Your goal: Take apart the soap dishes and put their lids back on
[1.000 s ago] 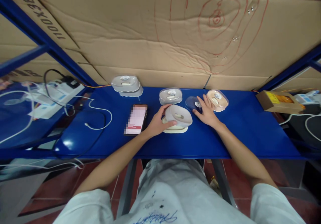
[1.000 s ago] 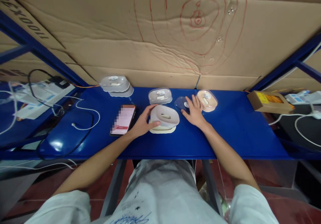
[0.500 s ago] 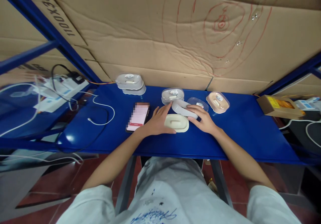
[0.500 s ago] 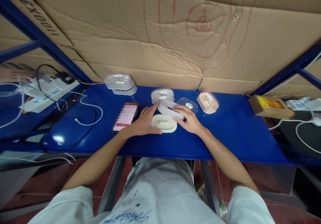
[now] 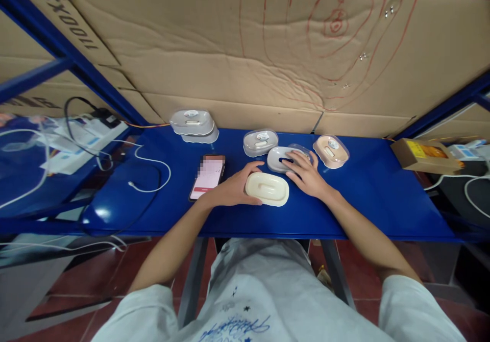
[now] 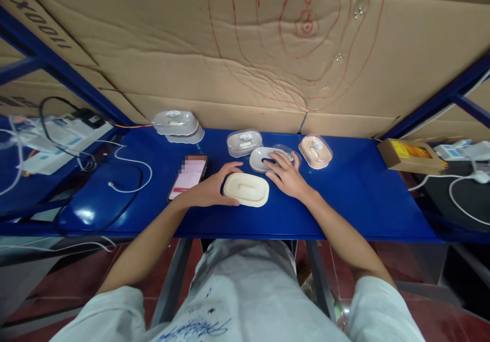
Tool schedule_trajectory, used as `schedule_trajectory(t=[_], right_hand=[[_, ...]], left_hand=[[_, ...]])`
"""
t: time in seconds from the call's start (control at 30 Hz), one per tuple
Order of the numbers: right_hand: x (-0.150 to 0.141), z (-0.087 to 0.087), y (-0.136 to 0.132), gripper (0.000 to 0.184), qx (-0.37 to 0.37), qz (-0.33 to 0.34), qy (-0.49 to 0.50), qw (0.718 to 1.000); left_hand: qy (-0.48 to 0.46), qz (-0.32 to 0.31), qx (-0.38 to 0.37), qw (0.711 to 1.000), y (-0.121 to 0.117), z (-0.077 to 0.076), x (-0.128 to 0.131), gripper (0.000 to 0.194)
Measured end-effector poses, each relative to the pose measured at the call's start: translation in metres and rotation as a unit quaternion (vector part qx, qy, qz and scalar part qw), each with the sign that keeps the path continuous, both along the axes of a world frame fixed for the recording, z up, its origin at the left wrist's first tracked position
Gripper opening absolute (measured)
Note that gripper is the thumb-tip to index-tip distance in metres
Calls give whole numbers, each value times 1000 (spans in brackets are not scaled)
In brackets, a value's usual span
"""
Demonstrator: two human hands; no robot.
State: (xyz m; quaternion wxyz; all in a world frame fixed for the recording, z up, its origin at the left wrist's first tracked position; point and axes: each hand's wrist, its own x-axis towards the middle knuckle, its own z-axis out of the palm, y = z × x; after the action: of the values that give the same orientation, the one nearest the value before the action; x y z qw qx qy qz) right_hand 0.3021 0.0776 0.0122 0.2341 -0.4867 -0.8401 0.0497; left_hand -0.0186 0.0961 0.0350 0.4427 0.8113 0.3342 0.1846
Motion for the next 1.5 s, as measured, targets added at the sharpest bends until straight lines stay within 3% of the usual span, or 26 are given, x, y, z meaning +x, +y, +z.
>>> schedule_trajectory(t=[0.17, 0.23, 0.3, 0.37, 0.47, 0.57, 0.67, 0.83, 0.97, 1.07, 1.2, 1.3, 1.5], right_hand=[[-20, 11, -20, 90, -6, 157, 39, 987], [-28, 10, -26, 88, 4, 171, 55, 984], [-32, 8, -28, 80, 32, 153, 72, 985], [-35, 5, -28, 79, 50, 142, 74, 986], [-39, 3, -27, 82, 47, 157, 29, 986], [-35, 7, -23, 93, 26, 168, -17, 985], [-15, 12, -11, 88, 13, 118, -15, 993], [22, 9, 11, 48, 9, 12, -45, 999], [14, 10, 8, 45, 53, -23, 33, 998], [-10, 17, -9, 45, 73, 36, 103, 991], [-38, 20, -30, 41, 89, 170, 59, 980], [-43, 19, -32, 40, 90, 187, 30, 978], [-35, 20, -29, 41, 77, 155, 27, 985]], left_hand=[[-145, 26, -60, 987, -4, -4, 7, 122], [-221, 50, -124, 966, -7, -3, 12, 127], [-306, 83, -222, 922, -10, -2, 17, 123], [-364, 109, -330, 864, -13, -1, 23, 106], [-371, 95, -468, 797, -18, -3, 31, 96], [-366, 68, -537, 757, -20, -4, 36, 92], [-385, 113, -547, 734, -17, -2, 33, 81], [-427, 198, -498, 728, -7, 5, 23, 67], [-422, 207, -519, 714, -6, 6, 22, 66], [-434, 183, -542, 696, -8, 4, 26, 65], [-457, 153, -556, 678, -10, 0, 27, 58], [-464, 144, -563, 669, -10, -5, 28, 53], [-476, 96, -579, 656, -13, -11, 34, 61]])
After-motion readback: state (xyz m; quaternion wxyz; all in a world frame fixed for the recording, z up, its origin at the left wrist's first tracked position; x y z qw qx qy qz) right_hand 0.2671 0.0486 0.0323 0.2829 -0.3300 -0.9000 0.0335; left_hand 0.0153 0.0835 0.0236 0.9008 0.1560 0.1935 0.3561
